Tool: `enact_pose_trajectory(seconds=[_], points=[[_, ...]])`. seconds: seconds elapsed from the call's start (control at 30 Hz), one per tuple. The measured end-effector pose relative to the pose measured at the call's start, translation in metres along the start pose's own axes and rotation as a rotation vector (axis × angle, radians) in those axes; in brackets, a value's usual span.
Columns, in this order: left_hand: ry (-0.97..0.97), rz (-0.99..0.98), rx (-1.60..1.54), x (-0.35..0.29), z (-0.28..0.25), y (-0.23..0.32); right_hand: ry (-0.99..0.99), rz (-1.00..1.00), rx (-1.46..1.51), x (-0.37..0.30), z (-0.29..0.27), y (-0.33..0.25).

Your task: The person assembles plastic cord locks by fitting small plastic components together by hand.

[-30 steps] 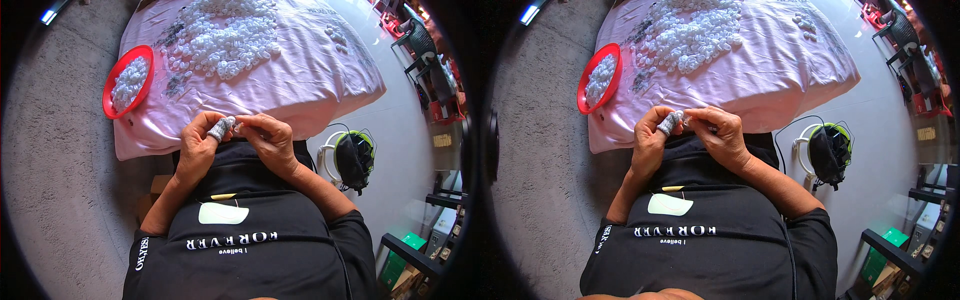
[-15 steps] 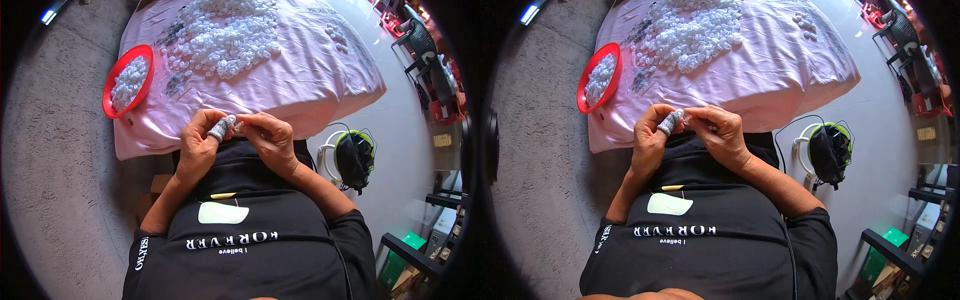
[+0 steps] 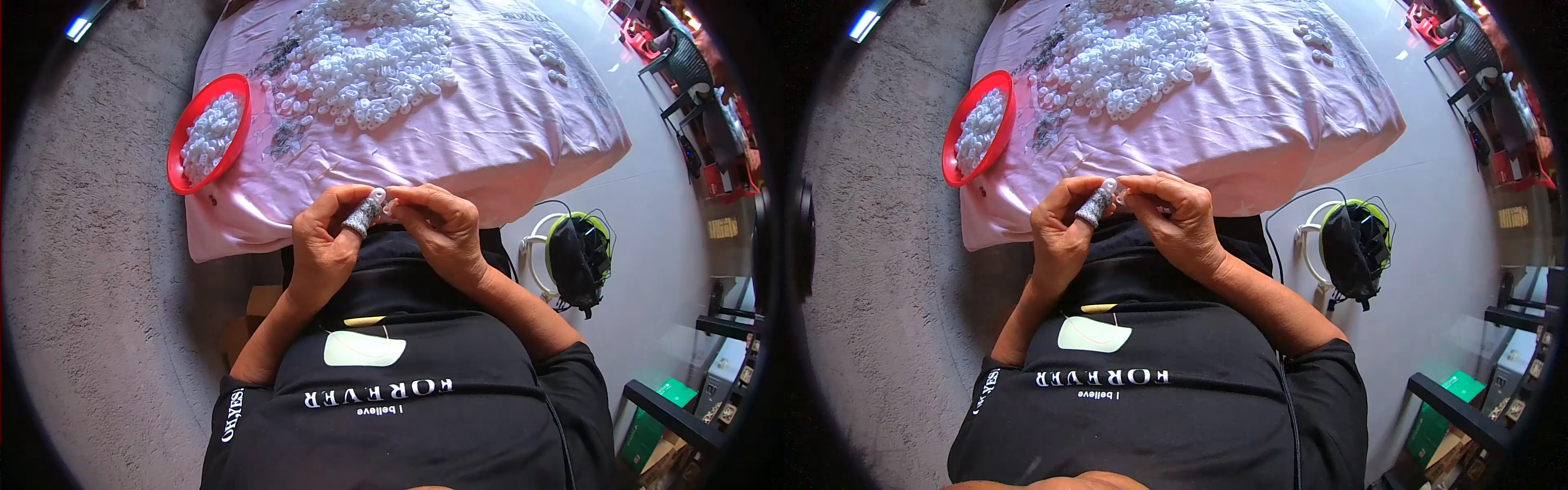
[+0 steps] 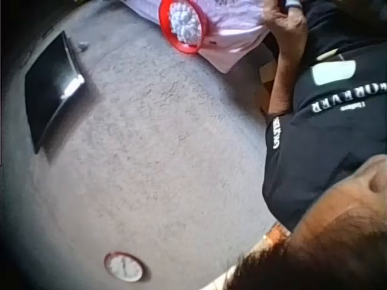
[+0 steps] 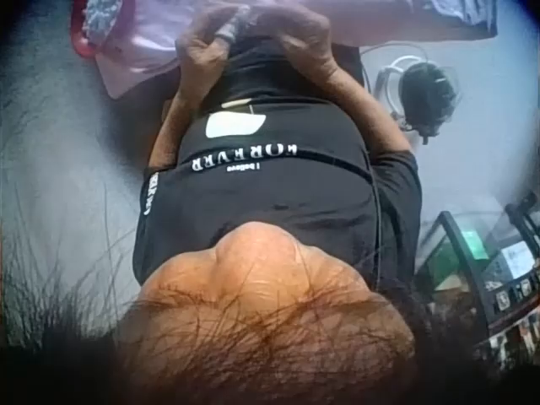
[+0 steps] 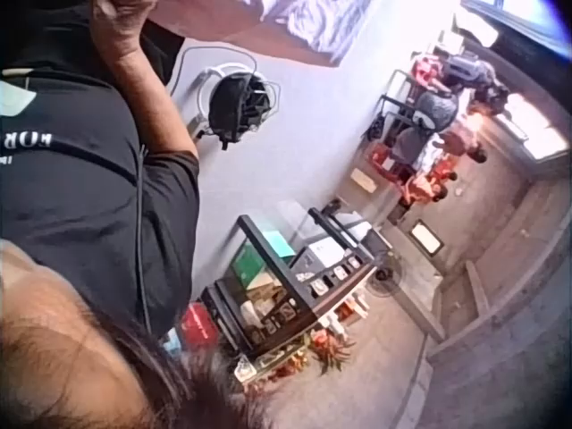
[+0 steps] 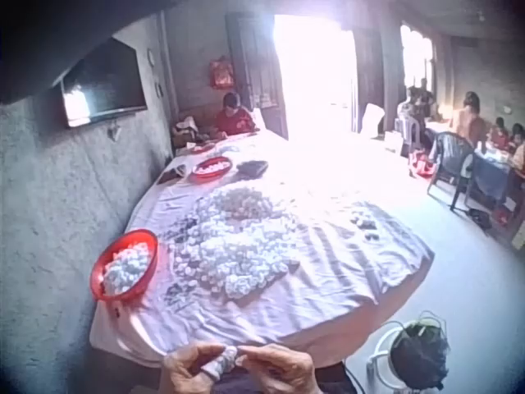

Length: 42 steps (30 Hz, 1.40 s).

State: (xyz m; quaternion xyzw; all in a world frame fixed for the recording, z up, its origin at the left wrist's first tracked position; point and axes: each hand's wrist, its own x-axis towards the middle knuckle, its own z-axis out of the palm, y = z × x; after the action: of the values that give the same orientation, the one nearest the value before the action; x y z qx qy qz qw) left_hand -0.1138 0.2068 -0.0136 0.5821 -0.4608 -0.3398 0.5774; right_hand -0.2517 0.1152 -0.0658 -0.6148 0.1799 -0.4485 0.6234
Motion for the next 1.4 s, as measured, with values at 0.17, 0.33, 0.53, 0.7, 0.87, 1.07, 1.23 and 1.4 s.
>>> enact_pose_trajectory(seconds=[0.17, 0.33, 0.53, 0.7, 0.87, 1.07, 1.23, 1.4], points=[[-0.035, 0.030, 0.070, -0.0011, -0.0005, -0.0017, 0.003, -0.010, 0.004, 0.0004, 0.0012, -0.0003], [-0.026, 0.021, 0.041, -0.0011, -0.0004, -0.0010, -0.001, -0.003, 0.006, 0.0004, 0.0009, -0.0006], [-0.043, 0.019, 0.029, -0.0015, 0.0003, -0.0004, -0.002, 0.003, 0.034, -0.0004, 0.0014, -0.0017], [-0.065, 0.057, 0.027, -0.0007, -0.0005, -0.0023, 0.003, 0.018, 0.063, -0.0005, 0.0015, -0.0018], [-0.081, 0.111, 0.092, -0.0007, -0.0021, -0.0032, -0.036, 0.022, 0.037, 0.0006, 0.0004, -0.0073], [-0.088, 0.081, 0.105, 0.0010, -0.0036, -0.0042, -0.062, 0.032, 0.046, 0.0016, 0.0004, -0.0057], [-0.038, 0.194, 0.209, 0.0046, 0.0018, -0.0034, -0.058, 0.088, 0.098, 0.0003, -0.0009, -0.0071], [-0.015, 0.276, 0.405, 0.0078, 0.0045, -0.0011, -0.042, 0.175, 0.228, -0.0003, -0.0016, -0.0066]])
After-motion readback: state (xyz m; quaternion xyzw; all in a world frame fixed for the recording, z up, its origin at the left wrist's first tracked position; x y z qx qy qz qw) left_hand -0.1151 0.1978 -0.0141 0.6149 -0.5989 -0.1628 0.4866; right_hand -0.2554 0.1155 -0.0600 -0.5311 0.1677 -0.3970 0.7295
